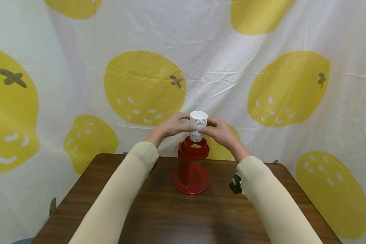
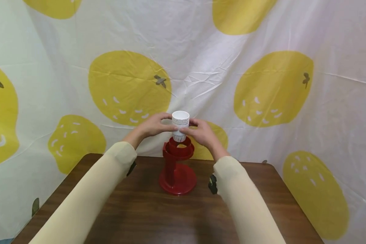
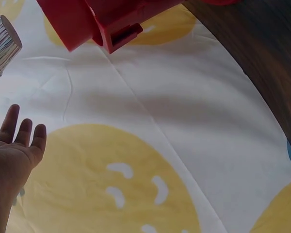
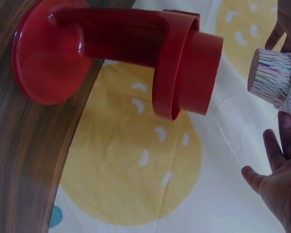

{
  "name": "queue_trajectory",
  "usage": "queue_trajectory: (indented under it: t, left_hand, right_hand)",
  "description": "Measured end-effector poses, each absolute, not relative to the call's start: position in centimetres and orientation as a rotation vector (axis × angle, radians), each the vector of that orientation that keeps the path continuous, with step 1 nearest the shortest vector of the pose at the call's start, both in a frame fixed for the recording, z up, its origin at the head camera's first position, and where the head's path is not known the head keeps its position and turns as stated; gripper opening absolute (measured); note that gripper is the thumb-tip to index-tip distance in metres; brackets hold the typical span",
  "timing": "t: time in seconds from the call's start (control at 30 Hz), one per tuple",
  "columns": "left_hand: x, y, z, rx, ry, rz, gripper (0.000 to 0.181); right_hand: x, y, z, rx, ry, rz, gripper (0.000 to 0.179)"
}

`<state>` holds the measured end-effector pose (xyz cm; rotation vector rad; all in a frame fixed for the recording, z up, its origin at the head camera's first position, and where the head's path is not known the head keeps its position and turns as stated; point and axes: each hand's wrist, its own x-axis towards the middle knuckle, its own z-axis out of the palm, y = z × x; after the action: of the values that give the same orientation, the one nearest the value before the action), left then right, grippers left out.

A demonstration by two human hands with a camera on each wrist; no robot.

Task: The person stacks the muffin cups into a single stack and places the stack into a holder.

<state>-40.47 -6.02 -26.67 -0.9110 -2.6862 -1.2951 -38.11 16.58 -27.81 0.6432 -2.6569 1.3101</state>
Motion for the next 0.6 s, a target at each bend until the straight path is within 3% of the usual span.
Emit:
queue_trajectory:
  t: [0.27, 0.6]
  left_hand:
    - [-41.5, -5.4, -27.4, -0.884, -2.717, -1.299, 0.053]
    - [-42.2, -5.3, -29.1, -0.843, -2.729, -1.313, 0.042]
  right_hand:
    - [-38.8, 17.0, -28.2, 0.61, -2.668, 1.298, 0.056]
    - [-39.4, 16.9, -30.0, 0.63, -2.645, 1.336, 0.05]
